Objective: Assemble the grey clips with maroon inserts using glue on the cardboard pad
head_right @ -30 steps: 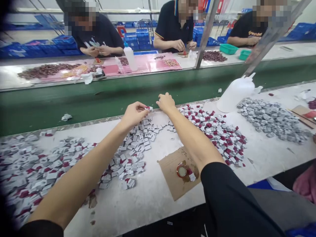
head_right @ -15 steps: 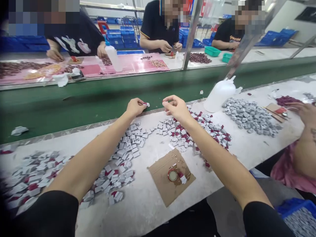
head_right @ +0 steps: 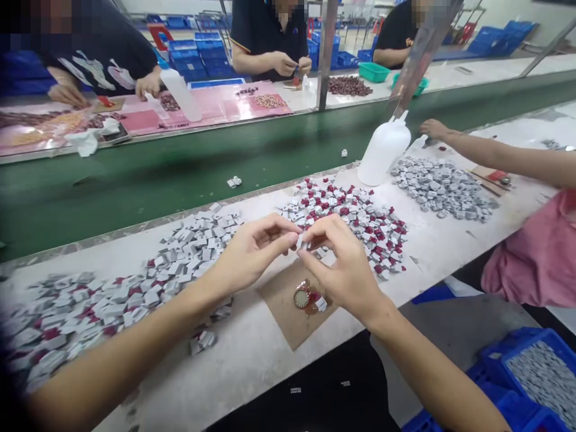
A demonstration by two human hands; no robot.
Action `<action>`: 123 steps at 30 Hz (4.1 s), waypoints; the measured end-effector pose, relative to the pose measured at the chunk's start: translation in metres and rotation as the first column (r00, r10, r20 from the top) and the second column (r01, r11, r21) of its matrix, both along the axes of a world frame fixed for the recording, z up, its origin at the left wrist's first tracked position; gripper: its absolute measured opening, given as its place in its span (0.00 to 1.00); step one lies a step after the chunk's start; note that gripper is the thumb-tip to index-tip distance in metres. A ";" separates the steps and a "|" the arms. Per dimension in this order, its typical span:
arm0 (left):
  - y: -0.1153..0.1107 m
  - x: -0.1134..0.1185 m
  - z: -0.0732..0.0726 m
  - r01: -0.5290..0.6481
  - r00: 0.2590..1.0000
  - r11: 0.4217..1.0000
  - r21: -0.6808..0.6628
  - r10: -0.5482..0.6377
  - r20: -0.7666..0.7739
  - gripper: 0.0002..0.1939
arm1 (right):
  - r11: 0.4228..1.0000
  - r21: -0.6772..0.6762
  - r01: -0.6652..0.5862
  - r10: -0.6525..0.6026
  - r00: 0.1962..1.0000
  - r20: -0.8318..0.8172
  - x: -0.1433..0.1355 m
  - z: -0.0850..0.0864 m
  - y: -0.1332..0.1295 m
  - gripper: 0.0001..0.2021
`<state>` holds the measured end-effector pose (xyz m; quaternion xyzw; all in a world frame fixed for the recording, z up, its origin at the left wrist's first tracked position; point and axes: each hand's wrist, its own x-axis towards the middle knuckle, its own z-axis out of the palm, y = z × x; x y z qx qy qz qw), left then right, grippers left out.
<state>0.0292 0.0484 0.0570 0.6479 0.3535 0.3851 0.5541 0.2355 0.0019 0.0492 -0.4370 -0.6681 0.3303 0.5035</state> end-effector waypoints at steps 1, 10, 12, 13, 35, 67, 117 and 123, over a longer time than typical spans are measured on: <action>-0.010 -0.001 -0.002 -0.016 1.000 1.000 -0.021 0.016 0.008 0.04 | 0.999 -0.019 -0.027 0.027 1.000 -0.005 0.001 -0.002 -0.008 0.07; -0.081 -0.021 -0.025 -0.057 0.972 0.998 -0.041 0.046 -0.230 0.08 | 0.970 -0.223 -0.097 0.094 0.995 -0.023 0.011 -0.029 -0.062 0.03; -0.077 -0.033 -0.033 -0.109 0.864 0.976 0.190 0.188 -0.468 0.10 | 0.973 -0.227 -0.045 0.050 0.999 0.013 0.016 -0.035 -0.066 0.03; -0.072 -0.040 -0.036 -0.140 0.774 0.942 0.304 0.296 -0.559 0.11 | 0.974 -0.226 -0.015 0.022 0.999 0.029 0.020 -0.038 -0.068 0.03; 0.005 -0.092 -0.027 -0.265 0.726 0.941 0.209 0.338 -0.598 0.09 | 0.942 -0.323 0.094 -0.093 0.995 0.017 0.018 -0.055 -0.086 0.02; -0.052 -0.024 -0.031 -0.111 0.992 0.916 -0.384 0.079 -0.098 0.11 | 0.919 -0.375 0.121 -0.142 0.989 -0.029 0.018 -0.048 -0.081 0.02; 0.053 -0.085 -0.019 -0.590 0.733 0.803 0.084 0.576 -0.362 0.08 | 0.912 -0.301 0.279 -0.038 0.788 0.615 -0.136 -0.018 0.231 0.16; 0.094 -0.088 -0.026 -0.620 0.679 0.781 0.083 0.586 -0.443 0.10 | 0.905 -0.338 0.257 -0.019 0.820 0.572 -0.159 -0.042 0.258 0.21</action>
